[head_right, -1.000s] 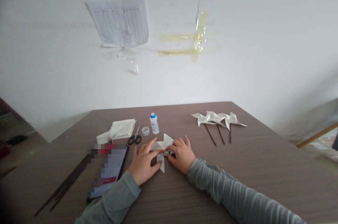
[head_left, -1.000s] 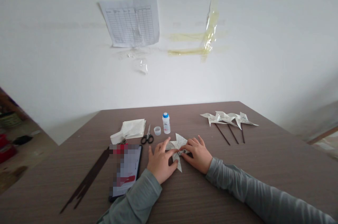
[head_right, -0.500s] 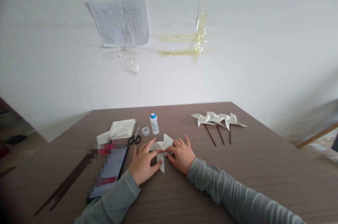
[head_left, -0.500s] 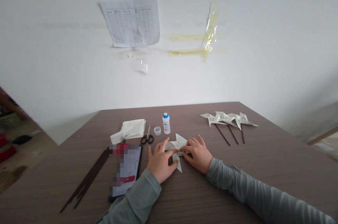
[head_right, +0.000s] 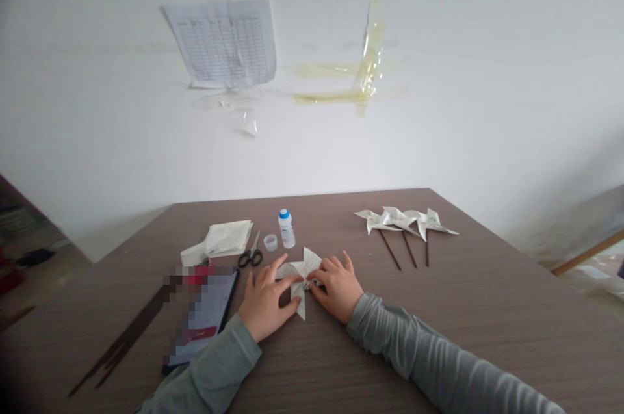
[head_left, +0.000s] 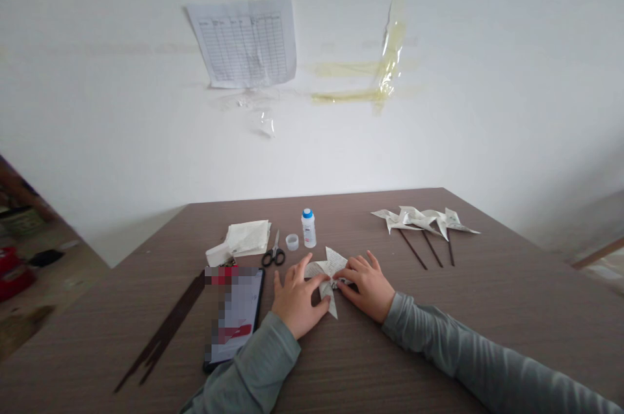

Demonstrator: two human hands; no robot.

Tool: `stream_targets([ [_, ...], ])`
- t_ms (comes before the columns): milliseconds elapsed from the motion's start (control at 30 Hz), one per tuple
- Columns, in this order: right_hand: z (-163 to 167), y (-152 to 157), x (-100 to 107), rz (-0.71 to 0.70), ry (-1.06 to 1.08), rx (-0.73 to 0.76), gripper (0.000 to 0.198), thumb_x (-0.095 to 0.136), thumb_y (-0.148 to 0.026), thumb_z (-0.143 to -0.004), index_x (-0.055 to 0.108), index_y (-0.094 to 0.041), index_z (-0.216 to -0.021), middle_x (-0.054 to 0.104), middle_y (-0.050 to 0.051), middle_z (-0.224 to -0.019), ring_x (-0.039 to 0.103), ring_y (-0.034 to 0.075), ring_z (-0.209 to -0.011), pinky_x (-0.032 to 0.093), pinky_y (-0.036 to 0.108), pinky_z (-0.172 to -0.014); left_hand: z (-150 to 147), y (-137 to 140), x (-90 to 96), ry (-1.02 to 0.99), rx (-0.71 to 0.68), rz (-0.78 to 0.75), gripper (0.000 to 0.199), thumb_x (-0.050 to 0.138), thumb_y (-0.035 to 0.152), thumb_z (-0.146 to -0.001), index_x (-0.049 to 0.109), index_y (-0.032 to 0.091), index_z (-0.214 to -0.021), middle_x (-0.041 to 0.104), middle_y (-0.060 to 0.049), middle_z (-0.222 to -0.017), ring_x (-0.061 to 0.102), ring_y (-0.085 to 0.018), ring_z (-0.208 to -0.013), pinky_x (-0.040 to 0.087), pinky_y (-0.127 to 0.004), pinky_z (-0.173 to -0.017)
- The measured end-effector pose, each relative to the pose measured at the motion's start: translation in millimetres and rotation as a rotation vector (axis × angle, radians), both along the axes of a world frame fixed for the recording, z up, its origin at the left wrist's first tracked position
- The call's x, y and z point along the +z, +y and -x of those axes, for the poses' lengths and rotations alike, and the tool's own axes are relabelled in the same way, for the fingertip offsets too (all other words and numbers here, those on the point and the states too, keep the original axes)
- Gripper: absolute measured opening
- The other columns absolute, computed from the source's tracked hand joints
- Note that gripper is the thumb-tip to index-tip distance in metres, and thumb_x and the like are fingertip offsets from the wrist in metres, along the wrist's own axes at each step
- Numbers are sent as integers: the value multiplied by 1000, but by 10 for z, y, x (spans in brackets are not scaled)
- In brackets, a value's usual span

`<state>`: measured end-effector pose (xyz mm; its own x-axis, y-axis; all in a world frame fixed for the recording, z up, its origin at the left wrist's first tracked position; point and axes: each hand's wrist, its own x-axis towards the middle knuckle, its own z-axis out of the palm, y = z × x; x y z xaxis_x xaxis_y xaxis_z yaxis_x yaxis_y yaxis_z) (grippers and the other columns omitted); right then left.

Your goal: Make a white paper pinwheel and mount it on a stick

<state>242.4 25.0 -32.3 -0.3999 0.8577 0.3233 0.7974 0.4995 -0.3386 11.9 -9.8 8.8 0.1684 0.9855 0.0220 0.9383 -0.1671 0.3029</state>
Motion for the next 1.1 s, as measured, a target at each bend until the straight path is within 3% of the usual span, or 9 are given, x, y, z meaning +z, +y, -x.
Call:
stream_targets([
  [267,-15,0,33,42,-2,28,38,71,-24,-120,101,-38,-137,93,10,-125,84,37,-132,40,81,-152,-18,-9,73,14,13,12,49,97,37,-105,98,47,-152,57,-7,-208,57,-52,-187,36,-95,-155],
  [400,-5,6,35,27,-29,23,34,76,-29,-118,102,-44,-134,93,9,-126,86,40,-133,46,85,-150,-8,-4,63,3,9,10,50,96,38,-104,98,48,-153,58,-7,-207,57,-53,-186,36,-95,-155],
  [633,-2,6,28,18,-47,16,29,79,-32,-118,101,-42,-134,93,11,-130,87,42,-136,47,84,-150,-6,-3,51,16,10,27,51,93,38,-106,96,48,-156,54,-5,-210,53,-53,-189,33,-95,-157],
  [900,-27,18,11,24,-5,26,26,80,-28,-119,100,-36,-134,94,9,-123,89,37,-129,43,80,-153,27,26,-87,-47,-11,-76,48,100,32,-100,100,43,-146,64,-10,-201,62,-56,-182,39,-99,-152],
  [1100,-20,7,8,19,-28,41,33,77,-29,-121,101,-37,-142,94,12,-129,86,40,-134,43,84,-152,-7,13,-1,-13,26,-45,59,102,31,-99,96,47,-155,62,-8,-203,60,-53,-185,36,-95,-156],
])
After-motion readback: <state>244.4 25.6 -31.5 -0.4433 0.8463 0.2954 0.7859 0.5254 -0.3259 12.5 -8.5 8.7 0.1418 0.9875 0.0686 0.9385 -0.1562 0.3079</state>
